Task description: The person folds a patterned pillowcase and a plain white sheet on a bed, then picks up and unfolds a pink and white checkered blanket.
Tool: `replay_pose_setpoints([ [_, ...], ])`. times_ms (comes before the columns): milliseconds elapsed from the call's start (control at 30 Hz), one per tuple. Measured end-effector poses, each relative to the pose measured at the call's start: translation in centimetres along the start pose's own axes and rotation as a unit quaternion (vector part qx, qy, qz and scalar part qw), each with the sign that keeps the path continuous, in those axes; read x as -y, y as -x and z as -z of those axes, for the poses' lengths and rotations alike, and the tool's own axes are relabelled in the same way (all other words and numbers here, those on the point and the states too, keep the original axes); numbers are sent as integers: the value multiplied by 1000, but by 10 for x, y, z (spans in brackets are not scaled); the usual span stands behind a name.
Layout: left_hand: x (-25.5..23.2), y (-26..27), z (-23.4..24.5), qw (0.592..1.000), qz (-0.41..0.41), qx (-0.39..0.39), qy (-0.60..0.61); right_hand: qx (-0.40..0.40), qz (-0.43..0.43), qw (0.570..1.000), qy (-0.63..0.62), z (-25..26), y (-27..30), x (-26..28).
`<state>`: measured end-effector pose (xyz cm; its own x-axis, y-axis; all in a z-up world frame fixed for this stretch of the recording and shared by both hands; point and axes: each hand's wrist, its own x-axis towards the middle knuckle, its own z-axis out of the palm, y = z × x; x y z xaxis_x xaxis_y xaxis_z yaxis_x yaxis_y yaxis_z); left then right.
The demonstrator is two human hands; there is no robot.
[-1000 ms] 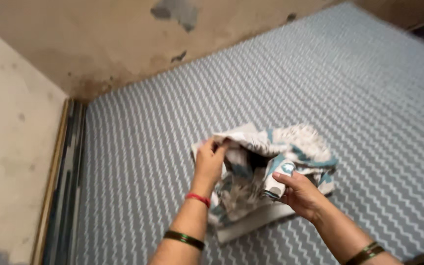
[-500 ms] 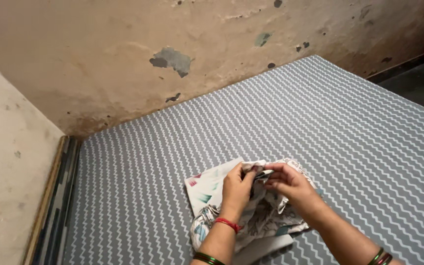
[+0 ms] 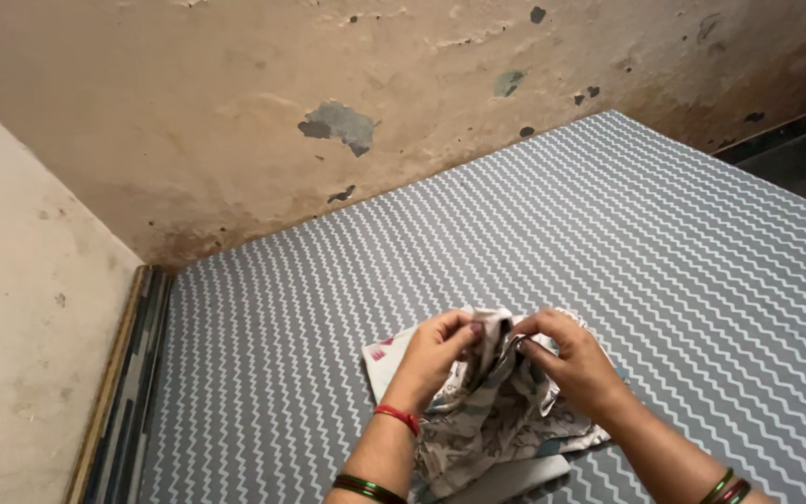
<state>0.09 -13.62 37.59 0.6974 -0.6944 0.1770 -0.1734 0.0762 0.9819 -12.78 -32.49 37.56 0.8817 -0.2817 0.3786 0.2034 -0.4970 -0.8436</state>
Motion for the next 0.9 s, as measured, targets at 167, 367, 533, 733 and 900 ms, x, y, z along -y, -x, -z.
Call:
replay_pose_setpoints([
  [167,-40,-2,-7,955,-74,-159,-239,99,-99,990,-9,-1,-5,25],
  [367,-69,8,-32,968,-102,-141,-183,50,-100,989,99,9,-21,72],
  [533,-62,12,-32,973,-75,-71,-209,77,-87,991,65,21,-43,74],
  [733,-4,3,17,891,-235,-150,-359,170,-131,970,-114,40,-64,-13],
  [900,-2,27,65,929,-51,-199,-308,24,-248,967,-59,77,-33,-174],
])
